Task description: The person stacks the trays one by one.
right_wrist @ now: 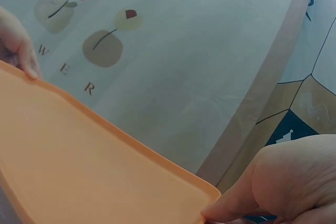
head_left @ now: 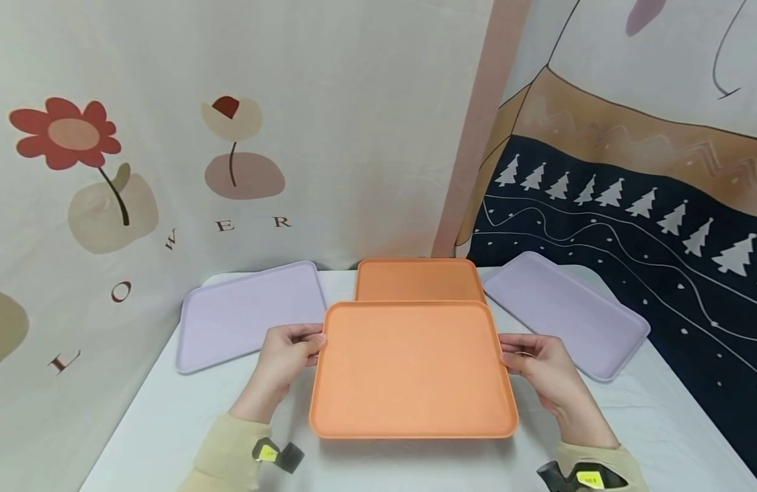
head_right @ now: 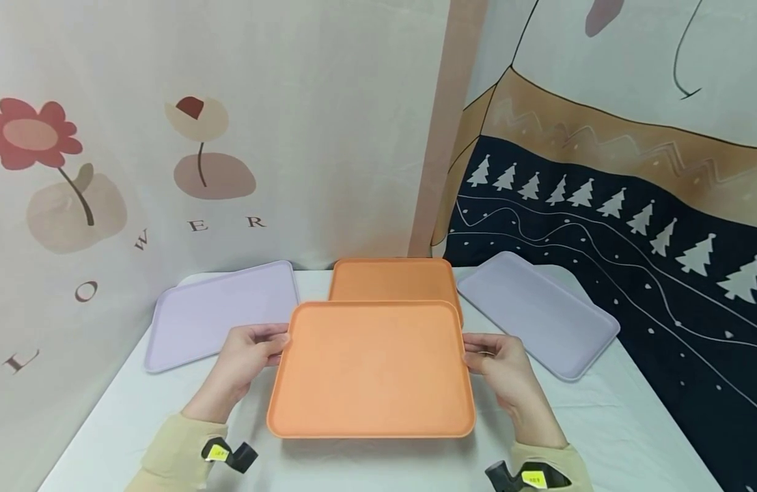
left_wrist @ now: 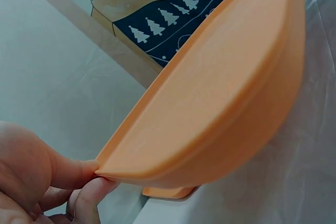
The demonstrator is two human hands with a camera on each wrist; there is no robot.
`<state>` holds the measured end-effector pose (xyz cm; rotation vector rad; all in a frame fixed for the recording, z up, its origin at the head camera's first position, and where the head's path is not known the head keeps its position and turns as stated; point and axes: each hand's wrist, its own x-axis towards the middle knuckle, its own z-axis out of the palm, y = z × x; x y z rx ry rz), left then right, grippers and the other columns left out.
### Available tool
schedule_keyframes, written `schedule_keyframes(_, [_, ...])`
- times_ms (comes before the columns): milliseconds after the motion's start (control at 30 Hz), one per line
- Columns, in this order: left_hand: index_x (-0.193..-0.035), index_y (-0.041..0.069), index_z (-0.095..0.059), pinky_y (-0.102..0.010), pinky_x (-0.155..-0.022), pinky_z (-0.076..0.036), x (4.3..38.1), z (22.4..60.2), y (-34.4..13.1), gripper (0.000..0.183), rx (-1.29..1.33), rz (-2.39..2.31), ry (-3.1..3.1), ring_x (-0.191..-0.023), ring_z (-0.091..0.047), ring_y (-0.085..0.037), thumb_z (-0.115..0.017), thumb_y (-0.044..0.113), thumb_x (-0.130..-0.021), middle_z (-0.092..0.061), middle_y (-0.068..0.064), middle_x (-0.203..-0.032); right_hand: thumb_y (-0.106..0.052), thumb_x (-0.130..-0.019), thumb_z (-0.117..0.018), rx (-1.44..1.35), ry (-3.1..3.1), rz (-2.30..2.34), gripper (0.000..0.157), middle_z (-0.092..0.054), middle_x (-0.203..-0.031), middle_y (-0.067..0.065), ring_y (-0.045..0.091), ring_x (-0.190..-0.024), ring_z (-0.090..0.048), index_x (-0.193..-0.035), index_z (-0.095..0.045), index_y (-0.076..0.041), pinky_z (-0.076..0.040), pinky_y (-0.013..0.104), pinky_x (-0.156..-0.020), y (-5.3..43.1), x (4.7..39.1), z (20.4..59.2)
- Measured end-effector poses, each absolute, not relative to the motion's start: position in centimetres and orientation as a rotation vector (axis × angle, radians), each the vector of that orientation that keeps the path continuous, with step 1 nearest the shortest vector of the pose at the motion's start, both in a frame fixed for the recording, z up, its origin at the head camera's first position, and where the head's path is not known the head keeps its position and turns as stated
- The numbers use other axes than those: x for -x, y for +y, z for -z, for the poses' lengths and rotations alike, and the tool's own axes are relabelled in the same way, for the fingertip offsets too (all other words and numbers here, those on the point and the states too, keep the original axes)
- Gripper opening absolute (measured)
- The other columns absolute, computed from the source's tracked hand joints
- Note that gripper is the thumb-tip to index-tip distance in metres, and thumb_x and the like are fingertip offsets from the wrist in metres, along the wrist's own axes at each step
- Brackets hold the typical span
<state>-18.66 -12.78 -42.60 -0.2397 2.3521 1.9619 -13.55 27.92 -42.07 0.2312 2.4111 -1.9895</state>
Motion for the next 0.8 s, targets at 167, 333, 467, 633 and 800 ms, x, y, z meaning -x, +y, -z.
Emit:
schedule_keyframes(167, [-0.121, -0.010, -0.072, -0.024, -0.065, -0.061, 18.7, 43.0, -12.4, 0.024, 0.238, -1.975, 2.343, -0.080, -0.068, -0.013, -0.069, -0.003, -0.098, -0.073, -0.012, -0.095, 0.014, -0.094, -0.065, -0.243, 2.431, 1.959, 0.039, -0.070, -0.110, 0.020, 0.015, -0.092, -0.069, -0.132, -0.061, 0.019, -0.063, 0.028, -0.076, 28.1, 13.5, 42.4])
schedule_keyframes(333, [-0.121, -0.011, -0.071, -0.024, -0.063, -0.060, 18.7, 43.2, -12.1, 0.025, 0.240, -1.989, 2.334, -0.079, -0.067, -0.012, -0.069, -0.005, -0.097, -0.073, -0.011, -0.094, 0.014, -0.094, -0.064, -0.253, 2.437, 1.946, 0.038, -0.070, -0.110, 0.020, 0.016, -0.092, -0.069, -0.131, -0.062, 0.019, -0.063, 0.028, -0.077, 28.3, 13.4, 42.8])
schedule_keyframes(467, [-0.121, -0.013, -0.071, -0.024, -0.062, -0.060, 18.6, 43.4, -11.8, 0.025, 0.225, -2.000, 2.331, -0.078, -0.067, -0.012, -0.069, -0.005, -0.097, -0.073, -0.012, -0.094, 0.015, -0.094, -0.064, -0.262, 2.432, 1.948, 0.038, -0.070, -0.109, 0.020, 0.016, -0.091, -0.070, -0.131, -0.062, 0.019, -0.063, 0.029, -0.077, 28.4, 13.4, 43.0])
schedule_keyframes(633, [-0.119, -0.011, -0.072, -0.023, -0.060, -0.059, 18.8, 44.0, -11.6, 0.024, 0.252, -1.984, 2.337, -0.077, -0.067, -0.013, -0.069, -0.007, -0.096, -0.073, -0.012, -0.093, 0.015, -0.094, -0.064, -0.275, 2.431, 1.938, 0.038, -0.070, -0.110, 0.020, 0.016, -0.092, -0.070, -0.131, -0.061, 0.019, -0.063, 0.029, -0.077, 28.6, 13.3, 43.2])
schedule_keyframes(800, [-0.118, -0.010, -0.073, -0.023, -0.060, -0.058, 18.9, 44.5, -11.4, 0.023, 0.261, -1.964, 2.338, -0.077, -0.066, -0.013, -0.069, -0.006, -0.096, -0.072, -0.012, -0.094, 0.015, -0.093, -0.064, -0.279, 2.431, 1.935, 0.038, -0.070, -0.110, 0.020, 0.016, -0.092, -0.070, -0.131, -0.061, 0.020, -0.063, 0.029, -0.077, 28.8, 13.3, 43.5])
